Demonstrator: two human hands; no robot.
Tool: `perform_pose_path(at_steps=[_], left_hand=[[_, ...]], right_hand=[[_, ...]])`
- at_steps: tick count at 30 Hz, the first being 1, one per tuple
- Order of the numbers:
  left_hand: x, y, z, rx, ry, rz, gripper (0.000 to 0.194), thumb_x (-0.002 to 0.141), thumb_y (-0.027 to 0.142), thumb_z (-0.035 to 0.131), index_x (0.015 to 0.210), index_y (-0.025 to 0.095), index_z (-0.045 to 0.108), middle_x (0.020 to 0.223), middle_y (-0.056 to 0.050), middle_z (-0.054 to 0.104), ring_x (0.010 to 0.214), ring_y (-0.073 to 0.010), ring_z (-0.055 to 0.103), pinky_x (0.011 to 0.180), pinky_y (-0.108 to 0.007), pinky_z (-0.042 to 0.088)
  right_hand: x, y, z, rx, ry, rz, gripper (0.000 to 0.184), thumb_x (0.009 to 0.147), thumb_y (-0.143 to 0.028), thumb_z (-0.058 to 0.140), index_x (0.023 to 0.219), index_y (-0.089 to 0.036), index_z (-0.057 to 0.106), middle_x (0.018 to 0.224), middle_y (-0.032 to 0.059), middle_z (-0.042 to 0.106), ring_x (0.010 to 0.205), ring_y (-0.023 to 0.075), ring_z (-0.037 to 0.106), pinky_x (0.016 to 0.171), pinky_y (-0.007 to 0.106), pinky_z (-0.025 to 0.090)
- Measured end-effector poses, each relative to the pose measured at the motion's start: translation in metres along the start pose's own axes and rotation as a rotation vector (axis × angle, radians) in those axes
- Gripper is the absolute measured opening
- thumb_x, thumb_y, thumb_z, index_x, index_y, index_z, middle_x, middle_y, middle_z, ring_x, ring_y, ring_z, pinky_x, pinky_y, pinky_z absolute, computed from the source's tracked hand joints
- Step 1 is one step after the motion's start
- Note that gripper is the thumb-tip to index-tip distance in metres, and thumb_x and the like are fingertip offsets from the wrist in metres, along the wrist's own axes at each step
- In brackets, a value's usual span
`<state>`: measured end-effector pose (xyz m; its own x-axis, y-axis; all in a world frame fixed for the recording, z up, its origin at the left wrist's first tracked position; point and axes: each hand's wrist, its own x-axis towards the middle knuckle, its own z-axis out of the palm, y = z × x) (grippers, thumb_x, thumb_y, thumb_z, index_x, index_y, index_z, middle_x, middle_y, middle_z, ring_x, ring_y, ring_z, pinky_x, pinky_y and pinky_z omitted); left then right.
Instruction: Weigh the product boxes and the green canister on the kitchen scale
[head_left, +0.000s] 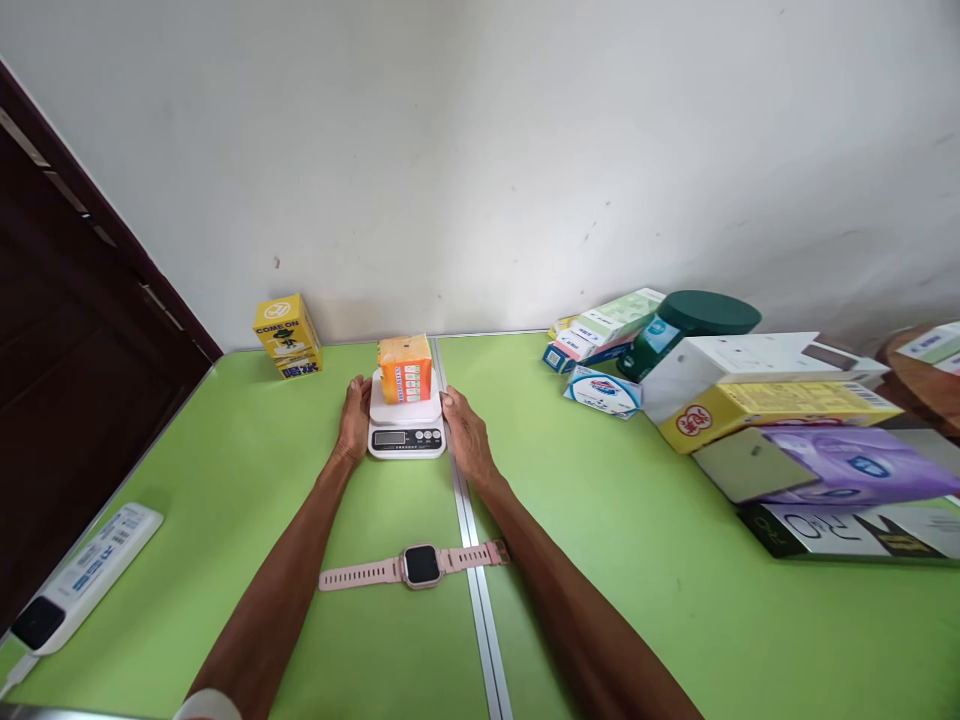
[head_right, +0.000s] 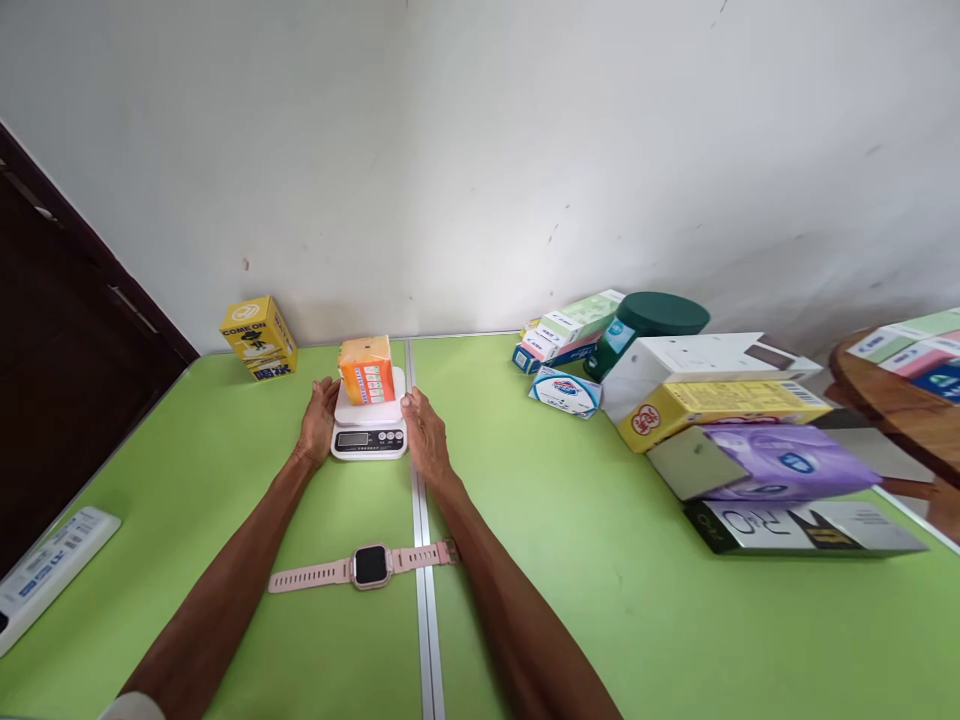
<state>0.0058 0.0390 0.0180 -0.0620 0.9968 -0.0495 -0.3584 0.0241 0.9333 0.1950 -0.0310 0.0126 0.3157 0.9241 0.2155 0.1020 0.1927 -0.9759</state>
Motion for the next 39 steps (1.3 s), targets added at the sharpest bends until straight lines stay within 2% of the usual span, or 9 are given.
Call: perform_pose_path(at_steps=[7,14,21,28,35,39], left_hand=[[-0.007,-0.008,-0.003,0.023,-0.052,0.042,0.096,0.088,0.093,0.059,0.156,0.025,0.055,0.163,-0.013,0.064,0.162,-0.0337,0.048,0.124,-0.046,0.053],[-0.01,-0.009,-0.001,0.015,-0.02,0.001,0.1,0.091,0.091,0.057,0.164,0.023,0.047,0.167,-0.014,0.06,0.162,-0.0339,0.049,0.126,-0.046,0.052],[-0.011,-0.013,-0.004,0.068,-0.041,0.05,0.095,0.089,0.092,0.059,0.157,0.027,0.053,0.166,-0.013,0.061,0.159,-0.0346,0.052,0.122,-0.047,0.054],[-0.009,-0.017,-0.012,0.141,-0.05,0.093,0.089,0.09,0.091,0.058,0.154,0.028,0.056,0.167,-0.013,0.059,0.16,-0.0323,0.051,0.129,-0.046,0.046],[-0.005,-0.023,-0.016,0.167,-0.05,0.104,0.087,0.092,0.09,0.055,0.155,0.03,0.056,0.166,-0.012,0.06,0.158,-0.0316,0.054,0.127,-0.046,0.047],[-0.007,-0.021,-0.015,0.155,-0.045,0.088,0.087,0.092,0.088,0.058,0.155,0.028,0.054,0.168,-0.014,0.057,0.158,-0.0315,0.053,0.13,-0.046,0.043]], right_hand=[[-0.012,-0.004,-0.005,-0.032,0.012,-0.005,0.092,0.095,-0.093,0.048,0.142,-0.018,0.072,0.145,0.0201,0.076,0.138,0.0379,0.069,0.12,0.057,0.053],[-0.015,-0.001,-0.005,-0.015,0.029,0.009,0.085,0.098,-0.089,0.046,0.14,-0.019,0.071,0.138,0.0183,0.079,0.128,0.0358,0.073,0.115,0.056,0.056],[-0.013,0.002,-0.003,-0.011,0.046,0.017,0.083,0.098,-0.089,0.043,0.136,-0.021,0.072,0.124,0.0149,0.081,0.113,0.0327,0.075,0.109,0.053,0.059],[-0.012,0.001,-0.004,-0.021,0.046,-0.004,0.078,0.1,-0.088,0.042,0.128,-0.022,0.073,0.117,0.0121,0.081,0.108,0.0303,0.074,0.104,0.051,0.062],[-0.011,0.001,-0.004,-0.023,0.039,-0.018,0.071,0.101,-0.086,0.041,0.122,-0.026,0.072,0.112,0.0097,0.08,0.103,0.0289,0.074,0.102,0.049,0.062],[-0.012,0.0,-0.004,-0.025,0.037,-0.022,0.071,0.101,-0.086,0.04,0.12,-0.025,0.072,0.112,0.0097,0.079,0.101,0.0285,0.073,0.101,0.049,0.062]])
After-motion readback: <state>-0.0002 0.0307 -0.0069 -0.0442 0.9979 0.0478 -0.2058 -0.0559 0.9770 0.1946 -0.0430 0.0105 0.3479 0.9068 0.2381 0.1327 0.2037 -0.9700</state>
